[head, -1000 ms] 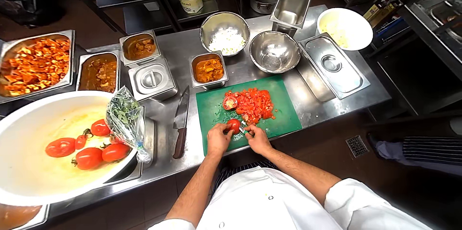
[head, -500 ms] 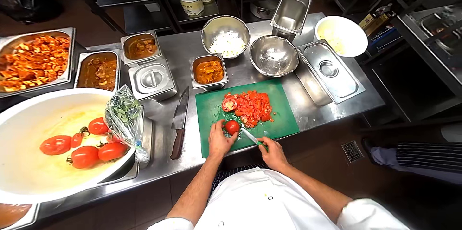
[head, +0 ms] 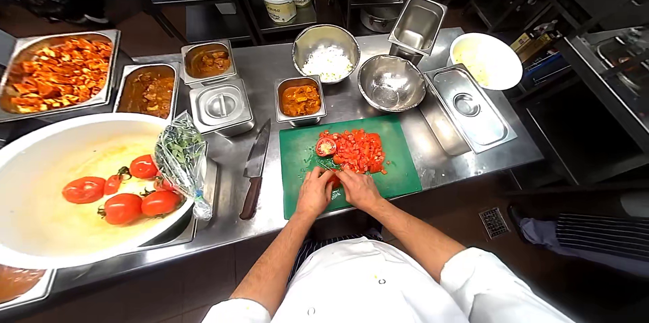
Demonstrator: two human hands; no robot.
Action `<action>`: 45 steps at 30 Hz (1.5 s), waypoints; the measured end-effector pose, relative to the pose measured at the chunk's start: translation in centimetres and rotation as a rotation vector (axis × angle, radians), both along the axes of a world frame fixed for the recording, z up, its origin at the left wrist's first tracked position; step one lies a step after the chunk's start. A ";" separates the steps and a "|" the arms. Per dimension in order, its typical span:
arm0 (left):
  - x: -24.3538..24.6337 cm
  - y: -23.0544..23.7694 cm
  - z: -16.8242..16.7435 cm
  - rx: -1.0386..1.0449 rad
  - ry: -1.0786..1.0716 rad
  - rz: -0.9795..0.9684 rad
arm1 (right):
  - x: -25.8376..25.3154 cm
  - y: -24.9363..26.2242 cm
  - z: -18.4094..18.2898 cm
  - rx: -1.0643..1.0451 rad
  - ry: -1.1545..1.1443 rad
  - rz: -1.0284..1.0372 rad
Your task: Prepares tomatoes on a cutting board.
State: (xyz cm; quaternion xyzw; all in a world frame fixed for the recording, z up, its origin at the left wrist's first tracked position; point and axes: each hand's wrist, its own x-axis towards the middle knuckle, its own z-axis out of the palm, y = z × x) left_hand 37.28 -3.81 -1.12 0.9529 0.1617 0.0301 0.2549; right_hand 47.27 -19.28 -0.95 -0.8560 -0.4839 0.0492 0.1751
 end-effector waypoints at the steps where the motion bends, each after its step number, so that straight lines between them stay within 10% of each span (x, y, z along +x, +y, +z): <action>1: 0.0 -0.1 -0.1 0.001 0.001 0.010 | 0.2 -0.1 0.1 -0.023 0.009 0.022; 8: -1.2 0.1 -1.8 -0.021 -0.101 0.025 | -0.8 -10.7 -0.1 -0.101 0.055 -0.012; 15: -1.3 -0.2 -1.7 0.011 -0.126 0.016 | -0.7 -1.0 -0.7 0.031 0.057 0.012; 23: -2.3 0.1 -2.4 -0.064 -0.159 0.026 | -1.3 -10.7 -0.2 -0.046 0.090 0.009; 31: -2.3 0.1 -2.5 -0.035 -0.172 0.013 | -1.1 -0.3 -0.4 -0.018 0.097 0.050; 41: -1.9 2.1 -1.0 -0.166 -0.070 -0.008 | -1.5 -12.9 -0.3 -0.091 0.151 0.008; 45: 0.9 3.5 0.7 -0.078 0.191 -0.303 | -2.5 -11.6 -0.8 0.084 0.041 -0.138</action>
